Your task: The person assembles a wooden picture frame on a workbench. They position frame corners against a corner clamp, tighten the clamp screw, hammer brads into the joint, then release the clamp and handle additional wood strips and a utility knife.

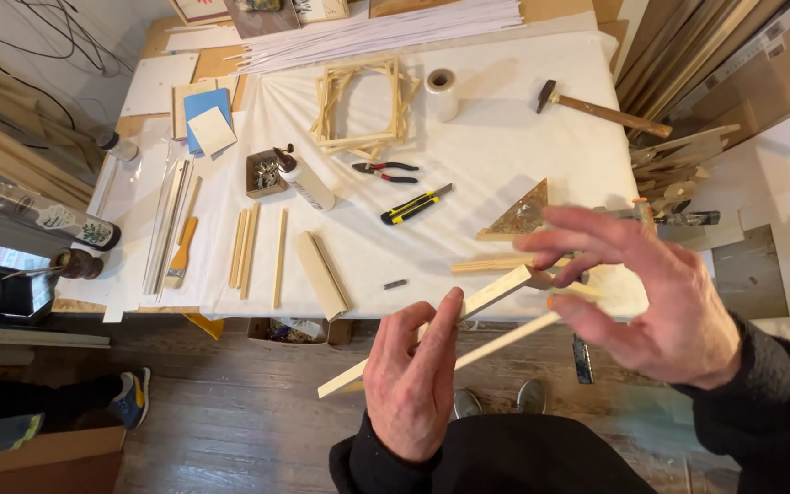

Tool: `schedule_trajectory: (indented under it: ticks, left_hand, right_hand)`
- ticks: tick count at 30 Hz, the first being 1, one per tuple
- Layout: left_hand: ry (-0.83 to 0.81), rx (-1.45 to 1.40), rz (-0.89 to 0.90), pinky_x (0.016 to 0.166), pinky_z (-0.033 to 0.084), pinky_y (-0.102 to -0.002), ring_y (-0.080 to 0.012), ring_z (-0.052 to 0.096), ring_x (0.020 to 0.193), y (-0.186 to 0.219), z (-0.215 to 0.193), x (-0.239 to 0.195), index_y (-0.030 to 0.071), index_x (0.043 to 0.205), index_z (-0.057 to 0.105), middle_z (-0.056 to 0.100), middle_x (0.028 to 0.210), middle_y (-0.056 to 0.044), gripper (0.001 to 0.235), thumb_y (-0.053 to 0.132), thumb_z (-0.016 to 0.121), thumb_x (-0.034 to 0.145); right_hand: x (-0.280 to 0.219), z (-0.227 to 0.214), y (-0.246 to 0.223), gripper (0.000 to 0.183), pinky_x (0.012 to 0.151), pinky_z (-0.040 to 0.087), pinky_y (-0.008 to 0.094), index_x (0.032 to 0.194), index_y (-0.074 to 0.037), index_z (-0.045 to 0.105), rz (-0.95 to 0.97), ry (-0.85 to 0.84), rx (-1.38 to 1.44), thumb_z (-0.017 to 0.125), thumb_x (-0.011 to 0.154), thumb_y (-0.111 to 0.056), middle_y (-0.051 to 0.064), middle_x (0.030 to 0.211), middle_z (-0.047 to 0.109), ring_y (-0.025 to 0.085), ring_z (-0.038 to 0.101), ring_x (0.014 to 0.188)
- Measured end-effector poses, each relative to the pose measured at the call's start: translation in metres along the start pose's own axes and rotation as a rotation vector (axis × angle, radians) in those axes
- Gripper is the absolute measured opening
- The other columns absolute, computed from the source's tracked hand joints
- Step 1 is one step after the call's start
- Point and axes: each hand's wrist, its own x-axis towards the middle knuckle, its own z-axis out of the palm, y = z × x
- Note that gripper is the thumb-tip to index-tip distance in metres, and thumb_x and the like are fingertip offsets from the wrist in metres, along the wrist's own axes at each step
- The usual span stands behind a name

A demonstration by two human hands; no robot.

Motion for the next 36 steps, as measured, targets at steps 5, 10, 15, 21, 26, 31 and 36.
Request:
schedule_trajectory:
  ticks: [5, 10, 15, 21, 26, 31, 36]
  left_hand:
    - [0.031, 0.037, -0.056, 0.070, 0.053, -0.035, -0.0238, 0.064, 0.088, 0.002, 0.006, 0.000, 0.008, 0.133, 0.068, 0.065, 0.103, -0.009, 0.044, -0.001, 0.071, 0.091]
    - [0.120, 0.045, -0.114, 0.073, 0.056, -0.032, -0.0189, 0.065, 0.092, -0.018, 0.011, 0.010, 0.006, 0.136, 0.066, 0.064, 0.106, -0.010, 0.040, 0.001, 0.069, 0.096]
    - [0.235, -0.286, -0.166, 0.070, 0.052, -0.025, -0.0098, 0.058, 0.088, -0.053, -0.019, 0.026, 0.002, 0.141, 0.059, 0.057, 0.106, -0.006, 0.032, 0.000, 0.058, 0.109]
    - [0.319, -0.785, -0.283, 0.054, 0.038, -0.019, -0.0049, 0.048, 0.071, -0.057, -0.066, 0.065, 0.003, 0.150, 0.056, 0.061, 0.097, 0.001, 0.039, 0.008, 0.059, 0.112]
    - [0.302, -1.061, -0.242, 0.057, 0.044, -0.021, -0.0079, 0.061, 0.081, -0.052, -0.077, 0.079, 0.004, 0.150, 0.053, 0.066, 0.105, -0.003, 0.033, 0.011, 0.059, 0.118]
    - [0.339, -1.057, -0.303, 0.063, 0.043, -0.021, -0.0067, 0.058, 0.083, -0.039, -0.070, 0.087, 0.005, 0.155, 0.050, 0.064, 0.111, -0.002, 0.037, 0.013, 0.057, 0.120]
    - [0.340, -1.041, -0.316, 0.064, 0.040, -0.020, -0.0065, 0.055, 0.082, -0.028, -0.060, 0.089, 0.005, 0.156, 0.049, 0.062, 0.109, -0.001, 0.037, 0.012, 0.057, 0.121]
  right_hand:
    - [-0.001, 0.006, 0.001, 0.075, 0.090, 0.063, 0.038, 0.157, -0.003, 0.031, -0.367, 0.006, -0.102, 0.070, 0.096, -0.024, 0.016, 0.145, 0.054, 0.027, 0.072, 0.113]
    - [-0.067, -0.012, 0.051, 0.071, 0.065, 0.055, 0.035, 0.153, -0.005, 0.036, -0.354, -0.207, -0.493, 0.070, 0.092, -0.018, 0.015, 0.146, 0.057, 0.023, 0.061, 0.077]
    - [-0.140, -0.031, 0.104, 0.055, 0.049, 0.050, 0.009, 0.149, -0.013, 0.048, 0.029, -0.043, 0.309, 0.061, 0.095, -0.011, 0.014, 0.139, 0.073, -0.014, 0.058, 0.053]
    - [-0.155, -0.006, 0.084, 0.015, 0.071, 0.061, 0.027, 0.113, -0.005, 0.072, 0.288, 0.300, 0.198, 0.060, 0.105, -0.001, 0.012, 0.101, 0.077, 0.012, 0.079, 0.082]
    - [-0.227, 0.032, 0.147, 0.023, 0.057, 0.051, 0.021, 0.083, -0.006, 0.067, 0.443, 0.380, 0.306, 0.062, 0.104, -0.013, 0.004, 0.071, 0.067, 0.011, 0.062, 0.057]
    - [-0.151, 0.025, 0.111, 0.028, 0.065, 0.058, 0.026, 0.106, -0.004, 0.066, 0.433, 0.231, 0.545, 0.063, 0.099, -0.030, 0.009, 0.094, 0.073, 0.014, 0.071, 0.077]
    - [-0.086, 0.020, 0.052, 0.071, 0.076, 0.068, 0.033, 0.140, 0.002, 0.051, 0.321, 0.191, 0.402, 0.079, 0.083, -0.029, 0.017, 0.111, 0.074, 0.020, 0.077, 0.097]
